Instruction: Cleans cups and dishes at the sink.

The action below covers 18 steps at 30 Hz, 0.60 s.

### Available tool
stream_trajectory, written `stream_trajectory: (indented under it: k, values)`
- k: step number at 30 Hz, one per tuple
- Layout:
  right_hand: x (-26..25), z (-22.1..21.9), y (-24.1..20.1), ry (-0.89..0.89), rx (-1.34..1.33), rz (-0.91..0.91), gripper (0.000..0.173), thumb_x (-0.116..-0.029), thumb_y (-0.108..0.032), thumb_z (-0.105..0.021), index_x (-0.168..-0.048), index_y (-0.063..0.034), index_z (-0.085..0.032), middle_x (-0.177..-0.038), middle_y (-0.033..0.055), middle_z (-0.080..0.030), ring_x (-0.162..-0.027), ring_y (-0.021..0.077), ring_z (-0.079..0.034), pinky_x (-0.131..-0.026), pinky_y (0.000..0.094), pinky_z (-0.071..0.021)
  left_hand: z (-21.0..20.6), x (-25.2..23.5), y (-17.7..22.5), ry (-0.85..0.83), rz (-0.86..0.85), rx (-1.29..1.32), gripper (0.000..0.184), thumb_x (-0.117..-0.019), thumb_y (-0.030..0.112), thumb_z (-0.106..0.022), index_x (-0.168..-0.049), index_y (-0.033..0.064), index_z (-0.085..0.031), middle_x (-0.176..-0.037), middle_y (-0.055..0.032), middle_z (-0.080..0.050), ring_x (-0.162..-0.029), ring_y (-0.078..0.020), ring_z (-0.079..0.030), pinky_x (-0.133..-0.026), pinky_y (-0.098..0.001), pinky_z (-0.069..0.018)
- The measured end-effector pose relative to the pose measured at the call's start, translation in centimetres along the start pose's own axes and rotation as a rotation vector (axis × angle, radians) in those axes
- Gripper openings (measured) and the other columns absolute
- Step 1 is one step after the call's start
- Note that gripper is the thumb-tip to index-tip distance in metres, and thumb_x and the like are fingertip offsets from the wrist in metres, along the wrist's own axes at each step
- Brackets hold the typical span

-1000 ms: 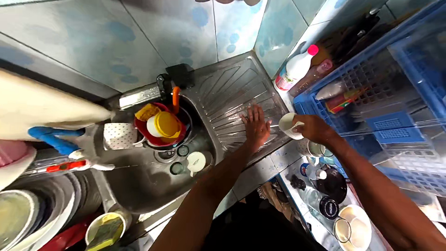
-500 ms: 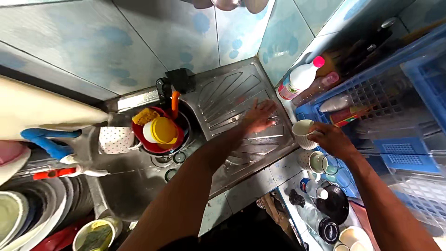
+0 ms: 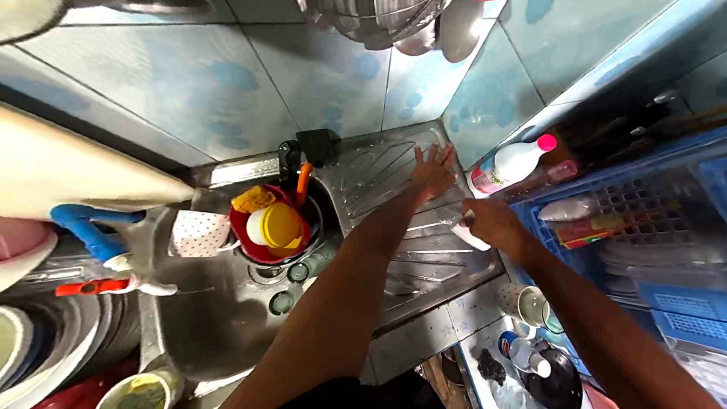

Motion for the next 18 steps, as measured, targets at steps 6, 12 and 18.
stream_trajectory:
  k: [6, 12, 18]
  values:
    - [-3.6, 5.0, -9.0, 0.025, 0.279, 0.134, 0.018, -0.0952, -0.008, -0.063, -0.112, -0.0032, -0.07, -0.111, 0.0238, -0.069, -0.105, 0.0455, -0.067, -0.08, 0.0666, -0.0538, 1.7, 3.3, -7.9, 0.052, 0.234, -0.015, 0.082, -0.0961, 0.075, -0.028, -0.165, 0.0323, -0.02, -0.174, -0.0015, -0.01, -0.159, -0.0361, -0.001, -0.115, -0.0799, 0.0022]
    - [-1.1, 9.9, -13.9, 0.115, 0.37, 0.227, 0.011, -0.0911, -0.004, -0.067, -0.102, -0.0021, -0.07, -0.106, 0.0254, -0.068, -0.103, 0.0478, -0.066, -0.076, 0.068, -0.0528, 2.8, 13.2, -9.9, 0.062, 0.321, -0.035, 0.08, -0.0985, 0.074, -0.023, -0.165, 0.0289, -0.023, -0.174, -0.0031, -0.011, -0.158, -0.0413, -0.005, -0.117, -0.0772, -0.0067]
    - [4.2, 9.7, -12.0, 0.117, 0.265, 0.239, 0.021, -0.089, -0.015, -0.077, -0.109, -0.0089, -0.074, -0.108, 0.0216, -0.07, -0.106, 0.0454, -0.066, -0.086, 0.0694, -0.052, 1.3, 22.1, -6.4, -0.006, 0.241, -0.045, 0.09, -0.0954, 0.079, -0.019, -0.166, 0.024, -0.017, -0.174, -0.0046, -0.006, -0.158, -0.0415, -0.002, -0.117, -0.0784, -0.0042]
Point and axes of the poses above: each hand's wrist, its own x-axis away from the middle knuckle, its own z-axis out of the back of the hand, y = z × x, the point moved 10 cm from there along -x, towards the middle knuckle
